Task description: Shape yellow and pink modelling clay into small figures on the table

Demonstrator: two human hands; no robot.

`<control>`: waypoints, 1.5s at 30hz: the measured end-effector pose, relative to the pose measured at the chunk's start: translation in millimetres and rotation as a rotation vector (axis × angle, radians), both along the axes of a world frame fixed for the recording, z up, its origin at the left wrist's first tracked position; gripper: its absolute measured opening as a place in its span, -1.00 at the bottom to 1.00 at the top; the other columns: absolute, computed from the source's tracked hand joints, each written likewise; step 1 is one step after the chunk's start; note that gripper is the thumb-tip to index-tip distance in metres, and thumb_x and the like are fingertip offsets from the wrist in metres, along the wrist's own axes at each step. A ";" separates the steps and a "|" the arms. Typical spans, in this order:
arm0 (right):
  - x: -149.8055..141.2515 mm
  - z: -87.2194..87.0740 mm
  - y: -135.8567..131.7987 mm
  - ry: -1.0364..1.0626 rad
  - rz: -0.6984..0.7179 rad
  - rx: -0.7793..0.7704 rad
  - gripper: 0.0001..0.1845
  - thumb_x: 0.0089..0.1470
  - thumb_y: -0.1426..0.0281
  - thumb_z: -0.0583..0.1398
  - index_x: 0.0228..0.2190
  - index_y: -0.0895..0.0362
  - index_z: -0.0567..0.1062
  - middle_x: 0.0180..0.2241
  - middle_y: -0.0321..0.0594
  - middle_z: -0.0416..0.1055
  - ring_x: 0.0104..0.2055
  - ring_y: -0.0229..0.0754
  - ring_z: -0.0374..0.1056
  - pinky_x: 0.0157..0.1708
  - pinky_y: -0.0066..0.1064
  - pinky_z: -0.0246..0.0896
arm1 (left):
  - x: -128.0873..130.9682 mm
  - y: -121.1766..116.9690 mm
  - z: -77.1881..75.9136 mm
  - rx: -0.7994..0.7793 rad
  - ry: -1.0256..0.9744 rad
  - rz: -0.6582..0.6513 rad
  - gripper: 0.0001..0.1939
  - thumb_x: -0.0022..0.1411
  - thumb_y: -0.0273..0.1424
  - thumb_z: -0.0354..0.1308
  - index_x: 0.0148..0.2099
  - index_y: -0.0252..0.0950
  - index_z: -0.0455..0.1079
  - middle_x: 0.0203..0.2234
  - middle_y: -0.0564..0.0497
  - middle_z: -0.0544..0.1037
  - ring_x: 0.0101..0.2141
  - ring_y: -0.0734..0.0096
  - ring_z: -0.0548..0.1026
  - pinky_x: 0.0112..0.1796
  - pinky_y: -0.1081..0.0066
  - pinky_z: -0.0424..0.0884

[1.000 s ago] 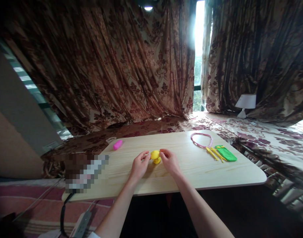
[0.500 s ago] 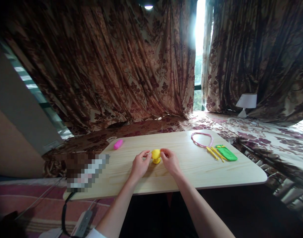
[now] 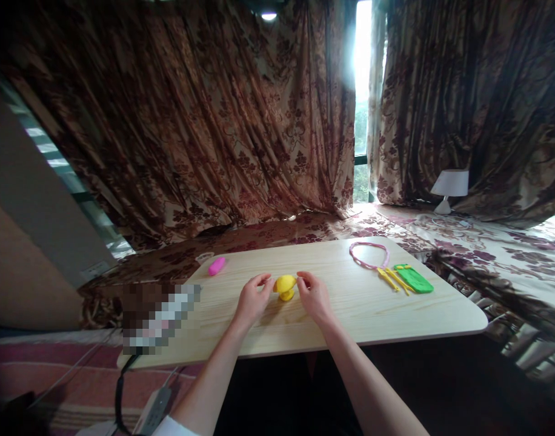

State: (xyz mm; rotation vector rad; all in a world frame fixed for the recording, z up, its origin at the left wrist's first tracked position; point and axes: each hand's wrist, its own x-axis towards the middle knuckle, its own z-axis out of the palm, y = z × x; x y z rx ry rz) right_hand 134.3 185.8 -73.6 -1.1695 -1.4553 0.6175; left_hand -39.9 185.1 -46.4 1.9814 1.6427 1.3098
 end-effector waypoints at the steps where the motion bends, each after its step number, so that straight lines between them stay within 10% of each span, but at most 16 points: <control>1: 1.8 -1.1 0.6 0.004 -0.012 -0.001 -0.74 0.18 0.30 0.11 -0.14 0.19 0.40 -0.17 -0.17 0.40 -0.21 -0.19 0.37 -0.21 -0.23 0.32 | -0.6 1.5 2.0 0.004 0.008 -0.004 -0.72 0.25 -0.30 0.06 -0.06 -0.34 0.34 -0.13 -0.07 0.45 -0.15 0.30 0.44 -0.13 0.15 0.38; 10: 10.3 -3.7 1.2 -0.058 -0.097 -0.035 -0.73 0.18 0.32 0.11 -0.11 0.17 0.38 -0.11 -0.14 0.37 -0.18 -0.18 0.36 -0.20 -0.22 0.32 | 5.8 8.8 37.5 -0.063 0.094 -0.167 -0.70 0.25 -0.29 0.06 -0.02 -0.32 0.33 -0.08 -0.09 0.43 -0.11 0.28 0.43 -0.09 0.12 0.36; 19: 8.5 3.6 -16.3 -0.205 -0.082 0.054 -0.65 0.16 0.31 0.13 -0.02 0.15 0.33 -0.08 -0.13 0.35 -0.11 -0.12 0.34 -0.11 -0.13 0.27 | 0.0 -9.6 49.2 -0.135 0.175 -0.404 -0.11 -0.11 -0.29 0.33 0.25 -0.32 0.08 0.18 -0.20 0.21 0.15 0.15 0.21 0.12 0.28 0.13; 28: 8.8 2.8 -14.7 -0.292 -0.147 0.034 -0.70 0.17 0.32 0.12 -0.08 0.18 0.37 -0.09 -0.14 0.35 -0.13 -0.14 0.35 -0.16 -0.17 0.30 | 8.0 -5.3 47.9 -0.096 0.247 -0.458 -0.46 -0.06 -0.50 0.22 0.05 -0.24 0.37 0.04 -0.05 0.42 0.09 0.18 0.29 0.14 0.26 0.11; 45: -17.8 12.5 -14.1 -0.602 -0.120 -0.058 -0.73 0.17 0.30 0.12 -0.12 0.16 0.40 -0.07 -0.13 0.35 -0.10 -0.13 0.32 -0.11 -0.15 0.26 | 10.4 0.2 33.8 -0.102 0.140 -0.462 -0.66 0.22 -0.33 0.11 0.03 -0.31 0.31 0.01 -0.11 0.39 0.01 0.19 0.36 0.01 0.02 0.25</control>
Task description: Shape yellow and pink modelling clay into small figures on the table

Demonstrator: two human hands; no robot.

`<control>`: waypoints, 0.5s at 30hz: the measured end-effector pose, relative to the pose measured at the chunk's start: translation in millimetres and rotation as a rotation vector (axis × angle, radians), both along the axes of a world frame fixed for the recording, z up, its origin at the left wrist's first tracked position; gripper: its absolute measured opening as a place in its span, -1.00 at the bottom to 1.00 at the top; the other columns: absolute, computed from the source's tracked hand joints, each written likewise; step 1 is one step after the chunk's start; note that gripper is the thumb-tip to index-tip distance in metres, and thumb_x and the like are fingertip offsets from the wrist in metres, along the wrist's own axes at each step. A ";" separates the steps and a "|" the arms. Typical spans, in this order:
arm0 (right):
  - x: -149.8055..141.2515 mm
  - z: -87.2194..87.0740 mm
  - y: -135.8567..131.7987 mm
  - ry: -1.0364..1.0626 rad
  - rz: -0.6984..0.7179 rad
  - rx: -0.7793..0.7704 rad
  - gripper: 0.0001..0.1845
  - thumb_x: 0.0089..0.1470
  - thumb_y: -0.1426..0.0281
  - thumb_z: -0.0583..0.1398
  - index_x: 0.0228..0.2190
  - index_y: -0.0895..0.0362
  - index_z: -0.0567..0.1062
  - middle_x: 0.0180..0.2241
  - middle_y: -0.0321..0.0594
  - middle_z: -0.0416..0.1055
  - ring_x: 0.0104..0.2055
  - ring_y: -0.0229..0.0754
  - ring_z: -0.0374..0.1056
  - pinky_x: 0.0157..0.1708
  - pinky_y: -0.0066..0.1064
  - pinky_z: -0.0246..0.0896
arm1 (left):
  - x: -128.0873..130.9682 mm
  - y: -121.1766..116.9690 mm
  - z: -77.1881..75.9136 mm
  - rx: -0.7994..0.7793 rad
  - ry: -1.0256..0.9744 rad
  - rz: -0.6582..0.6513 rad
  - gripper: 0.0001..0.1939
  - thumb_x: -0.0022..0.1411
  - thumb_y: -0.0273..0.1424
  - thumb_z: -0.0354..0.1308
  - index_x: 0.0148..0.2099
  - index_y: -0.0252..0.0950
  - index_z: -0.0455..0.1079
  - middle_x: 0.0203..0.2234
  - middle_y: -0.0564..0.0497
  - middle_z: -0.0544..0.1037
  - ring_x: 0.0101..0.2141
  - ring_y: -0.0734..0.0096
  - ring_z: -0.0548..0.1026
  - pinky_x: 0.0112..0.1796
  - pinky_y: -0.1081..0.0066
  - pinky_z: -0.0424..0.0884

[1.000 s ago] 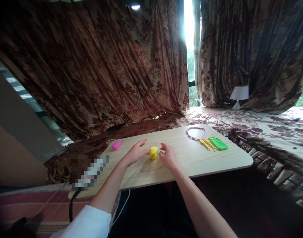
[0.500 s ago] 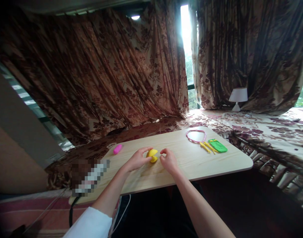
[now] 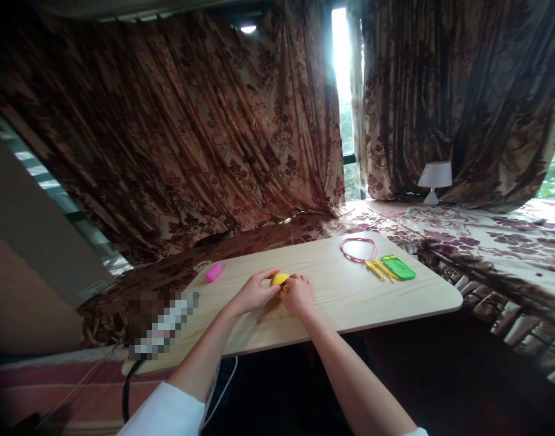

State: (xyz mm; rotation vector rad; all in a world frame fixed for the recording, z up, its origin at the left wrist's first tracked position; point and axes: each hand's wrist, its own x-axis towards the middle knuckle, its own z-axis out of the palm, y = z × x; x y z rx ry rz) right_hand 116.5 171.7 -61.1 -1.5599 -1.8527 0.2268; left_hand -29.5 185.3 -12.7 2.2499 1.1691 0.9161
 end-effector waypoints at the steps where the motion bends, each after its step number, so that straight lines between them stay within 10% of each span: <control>1: 0.1 -0.2 0.2 -0.005 -0.001 -0.006 -0.73 0.17 0.31 0.12 -0.11 0.16 0.39 -0.07 -0.13 0.34 -0.10 -0.13 0.33 -0.11 -0.16 0.27 | 0.3 -1.1 0.6 0.002 -0.009 0.000 -0.67 0.21 -0.33 0.11 0.02 -0.31 0.32 0.01 -0.10 0.39 0.01 0.19 0.35 0.02 0.01 0.24; 15: 2.6 4.0 -6.6 0.227 0.046 0.058 -0.76 0.13 0.28 0.15 -0.20 0.16 0.44 -0.13 -0.15 0.40 -0.10 -0.13 0.33 -0.07 -0.14 0.22 | -20.8 -15.0 37.9 -0.123 -0.595 0.246 -0.49 -0.04 -0.36 0.27 0.01 -0.26 0.33 -0.03 -0.06 0.46 0.00 0.28 0.40 0.06 0.26 0.24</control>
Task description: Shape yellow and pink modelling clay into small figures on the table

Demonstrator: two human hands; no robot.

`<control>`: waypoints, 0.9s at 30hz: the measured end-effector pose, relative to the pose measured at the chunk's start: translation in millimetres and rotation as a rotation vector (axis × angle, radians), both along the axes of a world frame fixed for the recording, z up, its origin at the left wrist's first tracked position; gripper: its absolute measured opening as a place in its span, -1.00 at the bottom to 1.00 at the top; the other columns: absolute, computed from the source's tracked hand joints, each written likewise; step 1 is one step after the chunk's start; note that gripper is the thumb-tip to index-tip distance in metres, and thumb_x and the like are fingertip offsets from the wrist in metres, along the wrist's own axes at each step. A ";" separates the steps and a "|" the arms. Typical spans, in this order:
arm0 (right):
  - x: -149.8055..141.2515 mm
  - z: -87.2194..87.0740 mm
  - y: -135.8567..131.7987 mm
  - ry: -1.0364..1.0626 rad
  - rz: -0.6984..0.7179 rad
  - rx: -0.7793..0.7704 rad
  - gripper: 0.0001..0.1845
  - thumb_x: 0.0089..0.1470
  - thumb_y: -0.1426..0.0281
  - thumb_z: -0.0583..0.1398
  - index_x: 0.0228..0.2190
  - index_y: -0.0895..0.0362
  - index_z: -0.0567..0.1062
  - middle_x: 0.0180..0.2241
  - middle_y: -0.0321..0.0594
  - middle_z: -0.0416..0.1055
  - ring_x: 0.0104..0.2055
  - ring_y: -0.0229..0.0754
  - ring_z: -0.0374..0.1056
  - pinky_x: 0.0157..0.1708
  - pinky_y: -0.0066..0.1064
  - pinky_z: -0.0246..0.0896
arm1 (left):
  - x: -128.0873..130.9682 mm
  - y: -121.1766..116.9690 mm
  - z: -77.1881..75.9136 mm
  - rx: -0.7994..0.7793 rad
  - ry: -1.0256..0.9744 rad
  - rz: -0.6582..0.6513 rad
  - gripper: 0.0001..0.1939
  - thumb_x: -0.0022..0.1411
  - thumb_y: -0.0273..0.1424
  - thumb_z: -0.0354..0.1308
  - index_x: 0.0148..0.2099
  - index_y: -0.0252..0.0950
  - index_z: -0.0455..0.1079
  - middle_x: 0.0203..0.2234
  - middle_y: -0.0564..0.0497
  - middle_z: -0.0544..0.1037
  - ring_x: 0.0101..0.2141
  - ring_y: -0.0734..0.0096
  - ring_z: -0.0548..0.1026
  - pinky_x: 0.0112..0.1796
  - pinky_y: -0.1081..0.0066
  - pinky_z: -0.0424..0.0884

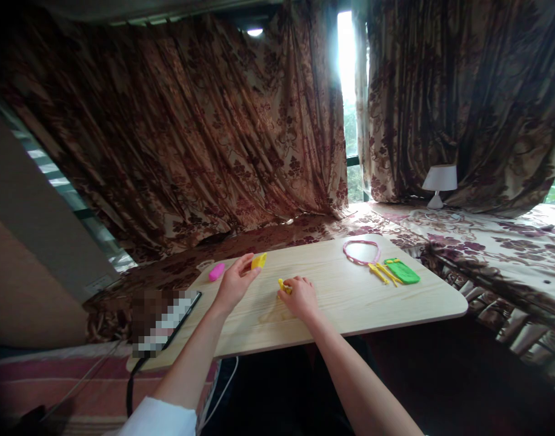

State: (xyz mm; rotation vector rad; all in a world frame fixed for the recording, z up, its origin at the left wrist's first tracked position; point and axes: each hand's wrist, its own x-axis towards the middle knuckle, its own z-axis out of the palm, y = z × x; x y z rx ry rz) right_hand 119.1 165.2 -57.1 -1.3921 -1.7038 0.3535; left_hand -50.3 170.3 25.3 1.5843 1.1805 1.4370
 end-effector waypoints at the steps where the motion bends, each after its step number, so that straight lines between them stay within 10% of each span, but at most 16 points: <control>1: 2.3 1.5 -3.7 0.047 0.004 0.018 -0.75 0.10 0.28 0.18 -0.21 0.16 0.46 -0.15 -0.14 0.42 -0.10 -0.12 0.33 -0.05 -0.13 0.20 | -5.4 -6.4 -0.1 -0.044 -0.075 0.019 -0.51 0.00 -0.33 0.25 0.01 -0.27 0.31 -0.05 -0.08 0.47 -0.02 0.26 0.42 0.03 0.24 0.29; 14: 5.5 28.2 -78.9 0.477 0.187 0.032 -0.73 0.05 0.21 0.17 -0.27 0.11 0.50 -0.33 -0.19 0.49 -0.29 -0.14 0.42 -0.32 -0.38 0.34 | 34.5 -107.0 -35.1 -0.459 -0.647 -0.282 -0.67 0.15 -0.24 0.12 -0.05 -0.24 0.39 -0.05 -0.09 0.48 -0.11 0.23 0.49 -0.23 0.32 0.50; 27: 0.0 28.8 -96.4 0.318 0.231 0.039 -0.80 0.06 0.31 0.15 -0.37 0.09 0.57 -0.53 -0.27 0.36 -0.51 -0.26 0.24 -0.51 -0.46 0.19 | 31.8 -109.1 -50.9 0.127 0.274 0.129 -0.77 0.20 -0.35 0.00 -0.16 -0.17 0.45 -0.21 0.00 0.53 -0.18 0.31 0.48 -0.15 0.43 0.38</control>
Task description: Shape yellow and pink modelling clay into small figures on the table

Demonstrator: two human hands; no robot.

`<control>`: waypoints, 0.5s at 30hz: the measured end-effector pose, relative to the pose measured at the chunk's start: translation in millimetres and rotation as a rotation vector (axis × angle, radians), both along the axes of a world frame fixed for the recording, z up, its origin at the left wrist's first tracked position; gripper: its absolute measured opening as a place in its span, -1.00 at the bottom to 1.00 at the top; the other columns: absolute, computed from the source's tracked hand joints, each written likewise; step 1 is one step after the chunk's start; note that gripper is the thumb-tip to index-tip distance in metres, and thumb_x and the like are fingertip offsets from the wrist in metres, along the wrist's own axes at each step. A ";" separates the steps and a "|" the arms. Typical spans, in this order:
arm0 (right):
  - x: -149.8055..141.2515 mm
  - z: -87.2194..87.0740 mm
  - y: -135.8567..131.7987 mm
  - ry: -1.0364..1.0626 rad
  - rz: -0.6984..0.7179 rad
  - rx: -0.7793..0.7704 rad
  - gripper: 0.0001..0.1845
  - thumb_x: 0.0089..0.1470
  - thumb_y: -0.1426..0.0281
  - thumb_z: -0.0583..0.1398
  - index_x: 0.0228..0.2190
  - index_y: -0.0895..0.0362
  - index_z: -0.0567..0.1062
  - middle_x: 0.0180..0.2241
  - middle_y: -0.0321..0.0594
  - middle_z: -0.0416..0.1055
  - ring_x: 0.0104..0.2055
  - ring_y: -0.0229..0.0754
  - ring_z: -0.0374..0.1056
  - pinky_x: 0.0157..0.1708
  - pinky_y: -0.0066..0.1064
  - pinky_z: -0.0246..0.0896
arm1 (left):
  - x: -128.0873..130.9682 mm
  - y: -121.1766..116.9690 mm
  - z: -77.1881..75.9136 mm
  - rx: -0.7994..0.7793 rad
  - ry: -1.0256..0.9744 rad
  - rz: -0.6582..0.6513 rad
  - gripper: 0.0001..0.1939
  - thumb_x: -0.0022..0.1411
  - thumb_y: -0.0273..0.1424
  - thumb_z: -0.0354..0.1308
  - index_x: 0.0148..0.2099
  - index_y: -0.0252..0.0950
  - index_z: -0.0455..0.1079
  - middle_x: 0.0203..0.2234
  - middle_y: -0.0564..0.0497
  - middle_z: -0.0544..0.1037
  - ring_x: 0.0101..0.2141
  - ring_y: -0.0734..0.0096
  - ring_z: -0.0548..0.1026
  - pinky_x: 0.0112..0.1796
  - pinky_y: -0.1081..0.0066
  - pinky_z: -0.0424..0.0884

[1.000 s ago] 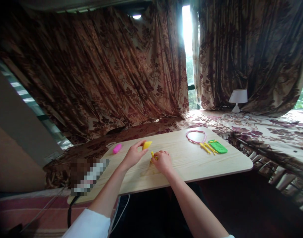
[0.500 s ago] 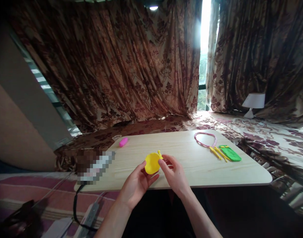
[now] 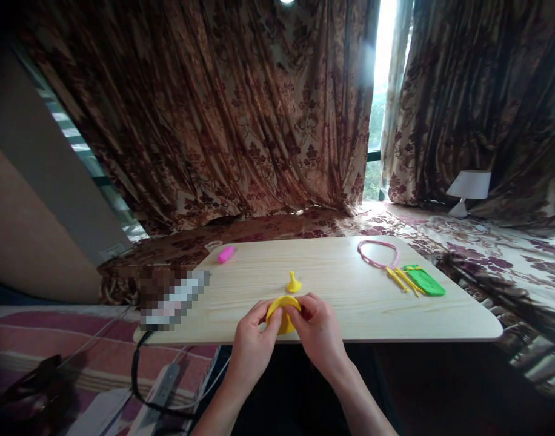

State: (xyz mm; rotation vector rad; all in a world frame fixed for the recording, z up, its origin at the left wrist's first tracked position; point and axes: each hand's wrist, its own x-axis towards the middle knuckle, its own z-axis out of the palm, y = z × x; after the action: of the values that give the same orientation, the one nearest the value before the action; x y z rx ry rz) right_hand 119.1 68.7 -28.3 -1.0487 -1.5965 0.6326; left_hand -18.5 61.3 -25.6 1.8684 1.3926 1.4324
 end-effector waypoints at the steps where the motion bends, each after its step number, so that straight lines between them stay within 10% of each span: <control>1: 2.1 -0.5 2.6 -0.026 0.022 -0.001 -0.79 0.07 0.31 0.15 -0.36 0.09 0.57 -0.52 -0.27 0.38 -0.50 -0.25 0.27 -0.51 -0.47 0.21 | -4.9 5.9 -0.8 -0.011 0.021 0.007 -0.76 0.21 -0.34 -0.01 -0.15 -0.18 0.45 -0.20 0.00 0.54 -0.18 0.32 0.48 -0.15 0.44 0.37; 9: 24.9 -13.6 76.1 -0.105 -0.059 0.014 -0.77 0.03 0.35 0.13 -0.30 0.11 0.56 -0.31 -0.15 0.51 -0.33 -0.14 0.41 -0.28 -0.32 0.33 | -67.4 87.3 -7.1 -0.136 0.310 0.232 -0.75 0.08 -0.43 0.05 -0.20 -0.25 0.48 -0.33 -0.12 0.58 -0.29 0.15 0.49 -0.23 0.28 0.34; 15: 12.8 -16.8 110.9 -0.177 -0.112 0.013 -0.75 0.00 0.34 0.17 -0.27 0.13 0.56 -0.36 -0.15 0.51 -0.36 -0.16 0.40 -0.31 -0.35 0.31 | -55.5 86.4 5.5 0.005 0.465 0.311 -0.66 0.09 -0.34 0.09 -0.06 -0.26 0.42 -0.09 -0.18 0.44 -0.04 0.04 0.33 -0.02 0.18 0.18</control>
State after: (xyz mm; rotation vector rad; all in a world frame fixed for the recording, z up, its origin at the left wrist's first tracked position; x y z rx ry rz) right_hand 131.8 179.7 -45.1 -1.2025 -1.6779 0.4643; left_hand -74.0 147.7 -20.1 2.1529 1.9709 1.1680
